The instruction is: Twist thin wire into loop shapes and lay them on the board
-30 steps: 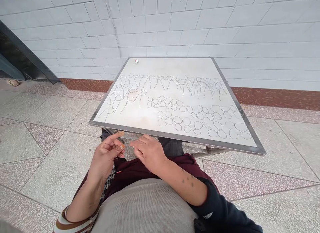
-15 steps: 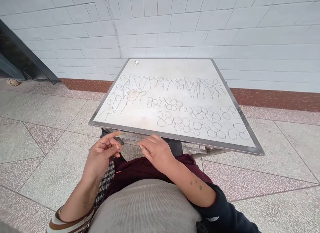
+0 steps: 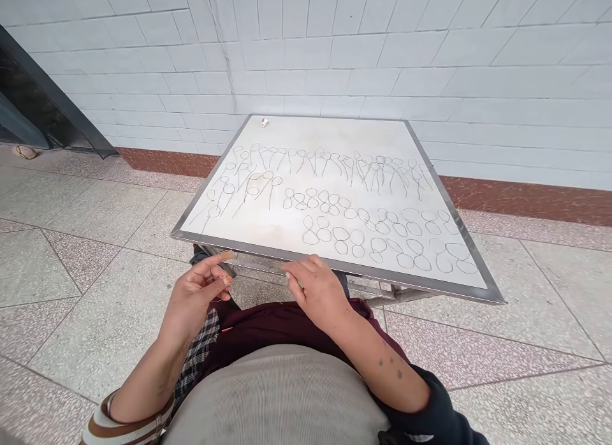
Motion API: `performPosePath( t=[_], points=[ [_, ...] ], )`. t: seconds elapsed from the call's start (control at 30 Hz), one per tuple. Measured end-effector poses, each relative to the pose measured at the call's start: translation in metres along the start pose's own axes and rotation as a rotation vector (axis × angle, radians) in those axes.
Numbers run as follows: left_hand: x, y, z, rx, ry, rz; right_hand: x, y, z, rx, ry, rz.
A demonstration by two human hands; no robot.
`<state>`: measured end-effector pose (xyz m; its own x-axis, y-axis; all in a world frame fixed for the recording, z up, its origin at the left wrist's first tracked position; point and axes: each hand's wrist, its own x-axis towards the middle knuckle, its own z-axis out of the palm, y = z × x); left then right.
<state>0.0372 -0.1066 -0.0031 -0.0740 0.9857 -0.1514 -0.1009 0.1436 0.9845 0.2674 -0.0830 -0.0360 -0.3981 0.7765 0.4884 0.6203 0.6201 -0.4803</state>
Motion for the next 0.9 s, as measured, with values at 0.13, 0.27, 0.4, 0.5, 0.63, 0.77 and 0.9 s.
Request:
performPosePath(
  t=[0.13,0.27,0.4,0.5,0.63,0.77,0.9],
  points=[
    [-0.002,0.002,0.003,0.017,0.032,0.006,0.01,-0.014,-0.001,0.009,-0.026,-0.106],
    [-0.004,0.003,0.006,0.027,0.035,0.001,0.013,-0.023,0.016,0.023,-0.073,-0.163],
    [-0.005,0.003,0.008,0.038,0.029,0.001,0.01,-0.022,0.028,0.083,-0.089,-0.099],
    [-0.004,0.002,0.008,0.038,0.021,-0.004,0.008,-0.021,0.028,0.139,-0.091,-0.049],
    [-0.002,0.001,0.009,0.041,-0.008,-0.013,0.009,-0.021,0.027,0.169,-0.091,-0.028],
    [-0.001,-0.001,0.008,0.034,-0.038,-0.038,0.009,-0.02,0.029,0.175,-0.105,-0.07],
    [-0.003,-0.002,0.006,0.032,-0.083,-0.068,0.006,-0.017,0.027,0.148,-0.129,-0.089]
  ],
)
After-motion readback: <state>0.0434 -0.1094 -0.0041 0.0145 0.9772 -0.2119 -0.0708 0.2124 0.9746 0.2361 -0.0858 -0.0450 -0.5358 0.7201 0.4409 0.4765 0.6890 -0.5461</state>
